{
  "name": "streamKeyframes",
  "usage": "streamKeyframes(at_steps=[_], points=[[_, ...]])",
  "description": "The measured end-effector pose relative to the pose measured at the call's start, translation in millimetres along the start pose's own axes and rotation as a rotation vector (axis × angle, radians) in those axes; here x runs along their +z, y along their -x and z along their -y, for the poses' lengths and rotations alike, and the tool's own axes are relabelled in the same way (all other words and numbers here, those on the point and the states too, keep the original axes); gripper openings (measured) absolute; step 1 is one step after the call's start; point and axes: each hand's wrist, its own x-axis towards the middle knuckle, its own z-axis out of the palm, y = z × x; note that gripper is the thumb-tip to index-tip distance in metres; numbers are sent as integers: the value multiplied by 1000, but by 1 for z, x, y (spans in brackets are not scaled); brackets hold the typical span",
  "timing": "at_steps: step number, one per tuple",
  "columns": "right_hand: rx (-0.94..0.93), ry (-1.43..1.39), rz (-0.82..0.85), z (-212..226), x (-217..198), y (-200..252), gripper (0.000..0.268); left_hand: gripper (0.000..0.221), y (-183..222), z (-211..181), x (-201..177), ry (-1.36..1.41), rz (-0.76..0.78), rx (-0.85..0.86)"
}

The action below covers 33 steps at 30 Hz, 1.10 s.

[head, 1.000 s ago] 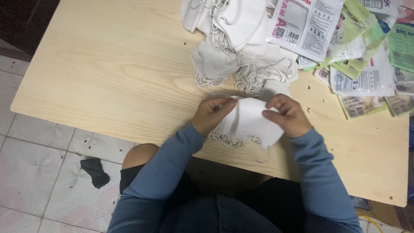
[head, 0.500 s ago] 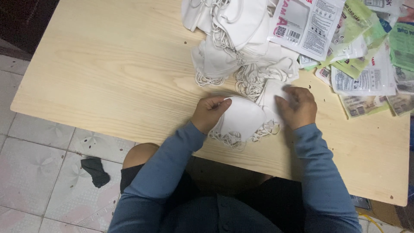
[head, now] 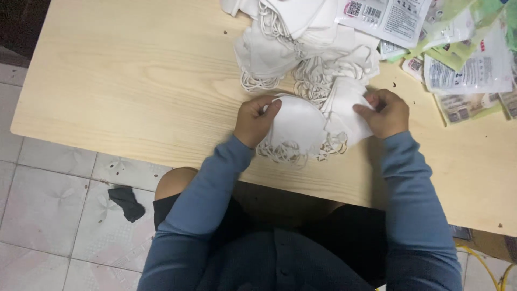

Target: Stacking and organizing white face masks on a wooden table

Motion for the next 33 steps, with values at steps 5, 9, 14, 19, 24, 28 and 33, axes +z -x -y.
streamKeyframes(at_steps=[5, 9, 14, 19, 24, 28, 33], points=[[-77, -359, -89, 16, -23, 7, 19, 22, 5, -4, 0, -172, 6, 57], [-55, -657, -38, 60, -48, 29, 17, 19, 8, -22, 4, -225, -42, 247], [-74, -692, 143, 100, -29, 47, 18, 22, 13, -52, 9, 75, 131, 0], [-116, -713, 256, 112, 7, 50, 16, 22, 11, -41, 9, 204, 203, -189], [-107, -730, 297, 123, 19, 56, 18, 23, 15, -48, 12, 205, 252, -162], [-114, -698, 293, 119, 15, 50, 19, 23, 19, -45, 13, 203, 234, -179], [-249, -307, -17, 56, 11, 22, 10, 25, 17, -27, 8, 384, 224, -282]])
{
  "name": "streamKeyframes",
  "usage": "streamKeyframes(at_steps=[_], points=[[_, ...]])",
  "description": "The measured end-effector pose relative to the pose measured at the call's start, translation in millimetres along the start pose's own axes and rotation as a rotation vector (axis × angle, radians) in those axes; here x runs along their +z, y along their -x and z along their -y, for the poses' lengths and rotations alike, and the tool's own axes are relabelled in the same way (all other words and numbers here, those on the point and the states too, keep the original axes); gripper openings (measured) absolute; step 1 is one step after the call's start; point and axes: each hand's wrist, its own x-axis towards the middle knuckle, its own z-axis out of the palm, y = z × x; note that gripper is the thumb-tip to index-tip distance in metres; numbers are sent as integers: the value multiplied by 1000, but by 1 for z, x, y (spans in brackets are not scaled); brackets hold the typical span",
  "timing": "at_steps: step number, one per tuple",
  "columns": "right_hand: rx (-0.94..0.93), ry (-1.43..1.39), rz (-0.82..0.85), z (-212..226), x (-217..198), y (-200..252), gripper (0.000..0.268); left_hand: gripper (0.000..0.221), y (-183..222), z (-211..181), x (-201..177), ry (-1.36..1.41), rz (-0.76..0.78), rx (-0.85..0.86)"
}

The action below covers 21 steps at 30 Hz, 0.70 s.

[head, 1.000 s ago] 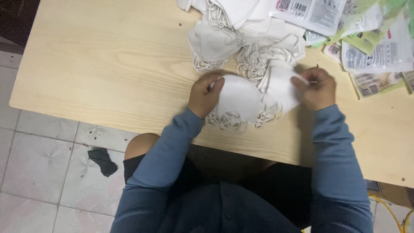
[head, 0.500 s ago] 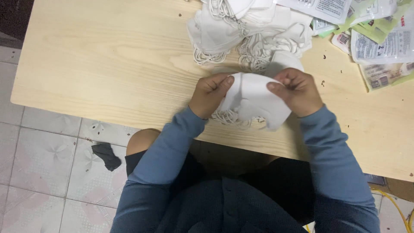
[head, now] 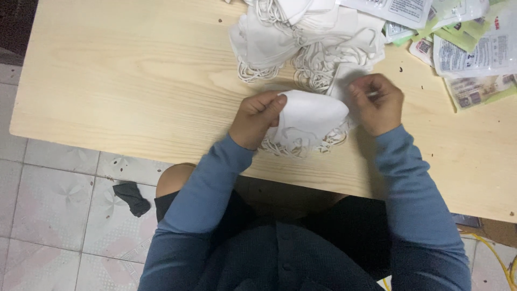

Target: Stacking and organizing white face masks on a wooden table

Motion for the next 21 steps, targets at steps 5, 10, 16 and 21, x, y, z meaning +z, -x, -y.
streamKeyframes(at_steps=[5, 10, 16, 21], points=[[-2, 455, 14, 17, -14, -6, 58, 25, -2, -3, -2, 61, -111, -25], [181, 554, 23, 15, -9, -7, 63, 22, -7, 2, -7, -101, -111, -51], [-144, 378, -126, -2, -13, -6, 29, 18, 1, -11, -1, -321, -131, 18], [-173, 158, -273, 24, -24, -4, 18, 11, 8, -25, 18, -345, -260, -25]])
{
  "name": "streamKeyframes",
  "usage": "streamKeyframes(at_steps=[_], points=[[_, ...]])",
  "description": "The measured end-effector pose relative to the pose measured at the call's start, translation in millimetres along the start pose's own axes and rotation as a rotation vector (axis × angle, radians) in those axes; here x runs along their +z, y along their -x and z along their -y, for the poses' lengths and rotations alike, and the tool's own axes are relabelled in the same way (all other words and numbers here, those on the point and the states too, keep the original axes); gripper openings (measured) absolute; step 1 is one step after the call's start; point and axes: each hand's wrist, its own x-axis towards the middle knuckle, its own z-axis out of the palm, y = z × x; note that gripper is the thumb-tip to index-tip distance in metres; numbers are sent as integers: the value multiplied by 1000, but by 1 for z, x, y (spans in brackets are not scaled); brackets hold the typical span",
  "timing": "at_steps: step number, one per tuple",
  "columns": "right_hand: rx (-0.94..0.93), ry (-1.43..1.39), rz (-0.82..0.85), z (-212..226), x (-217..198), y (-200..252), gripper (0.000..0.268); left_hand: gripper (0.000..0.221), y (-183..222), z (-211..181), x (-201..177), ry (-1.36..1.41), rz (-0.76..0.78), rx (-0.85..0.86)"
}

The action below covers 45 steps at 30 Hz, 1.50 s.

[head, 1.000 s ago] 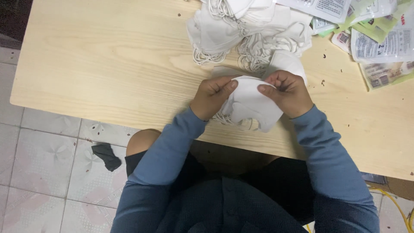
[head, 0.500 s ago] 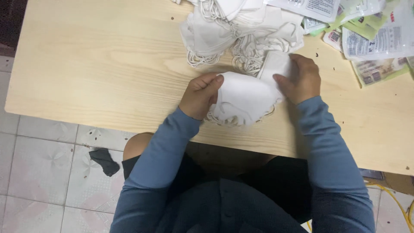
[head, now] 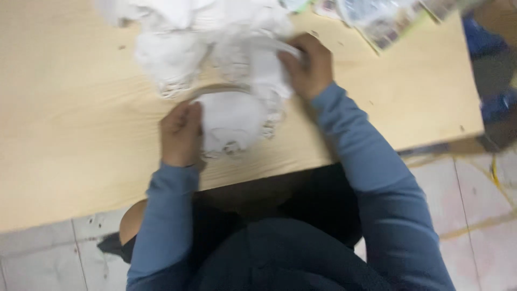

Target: Stacking and organizing white face masks on a wooden table

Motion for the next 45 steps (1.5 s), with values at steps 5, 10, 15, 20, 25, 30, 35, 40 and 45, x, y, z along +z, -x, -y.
streamKeyframes(at_steps=[5, 10, 15, 20, 25, 30, 35, 40, 45], points=[[4, -260, -182, 44, -7, -3, 14, 19, -2, 3, -5, -269, 29, 121], [50, -603, -169, 73, -8, -3, 16, 15, 0, 4, 1, -208, -49, 121], [242, -655, 185, 63, 30, 20, 29, 19, 12, -15, 21, 152, 73, 129], [282, -517, 277, 63, 35, 24, 29, 17, 9, -3, 13, 200, 94, 97], [352, -477, 371, 70, 39, 26, 30, 17, 9, 10, 9, 195, 94, 93], [218, -507, 270, 81, 38, 33, 32, 14, -1, 30, 2, 264, 52, 95], [-103, -396, 166, 80, 42, 32, 32, 12, -3, 27, 9, 375, 3, 64], [-136, -462, 170, 87, 46, 27, 31, 13, -8, 37, 0, 361, 20, -22], [-76, -420, 230, 80, 50, 32, 35, 12, -9, 32, 9, 385, 80, -49]])
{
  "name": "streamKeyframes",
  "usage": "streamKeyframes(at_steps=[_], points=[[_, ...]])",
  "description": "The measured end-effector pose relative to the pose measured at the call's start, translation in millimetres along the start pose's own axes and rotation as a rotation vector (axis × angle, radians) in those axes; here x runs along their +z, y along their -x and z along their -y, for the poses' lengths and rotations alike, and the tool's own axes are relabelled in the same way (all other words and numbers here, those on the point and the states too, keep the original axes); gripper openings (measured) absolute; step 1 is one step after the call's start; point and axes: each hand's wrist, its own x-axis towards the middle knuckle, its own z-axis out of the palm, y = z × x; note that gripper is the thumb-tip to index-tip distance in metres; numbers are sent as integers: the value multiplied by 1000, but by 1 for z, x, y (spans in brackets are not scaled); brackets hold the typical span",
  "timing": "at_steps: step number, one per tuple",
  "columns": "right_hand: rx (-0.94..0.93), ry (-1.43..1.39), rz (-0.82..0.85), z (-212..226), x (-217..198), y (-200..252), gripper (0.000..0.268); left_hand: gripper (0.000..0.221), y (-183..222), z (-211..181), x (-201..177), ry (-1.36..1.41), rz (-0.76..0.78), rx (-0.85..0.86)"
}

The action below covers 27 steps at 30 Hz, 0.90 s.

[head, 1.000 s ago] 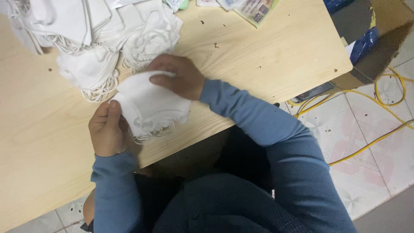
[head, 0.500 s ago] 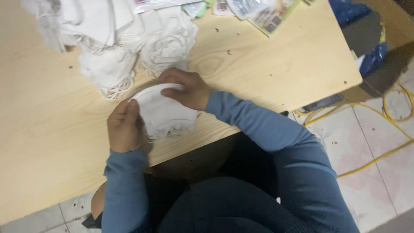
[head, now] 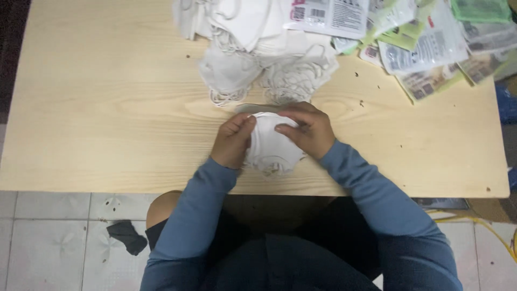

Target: Stacking and organizing white face masks on a wooden table

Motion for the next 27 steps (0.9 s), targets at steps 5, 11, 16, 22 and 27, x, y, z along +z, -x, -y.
streamKeyframes(at_steps=[5, 11, 16, 22, 27], points=[[12, 142, 34, 19, 0, -2, 29, 14, -12, 25, -16, -12, 47, -28], [-2, 245, 63, 26, -1, -3, 27, 17, -11, 28, -22, -24, 106, -48], [-19, 184, 72, 26, -9, -7, 22, 20, -21, 48, -32, -45, 124, -45], [245, -263, 16, -17, -47, 1, 19, 20, -23, 34, -35, -93, 88, 65], [379, -365, 84, -9, -36, 2, 21, 24, -12, 15, -21, -67, 142, 22]])
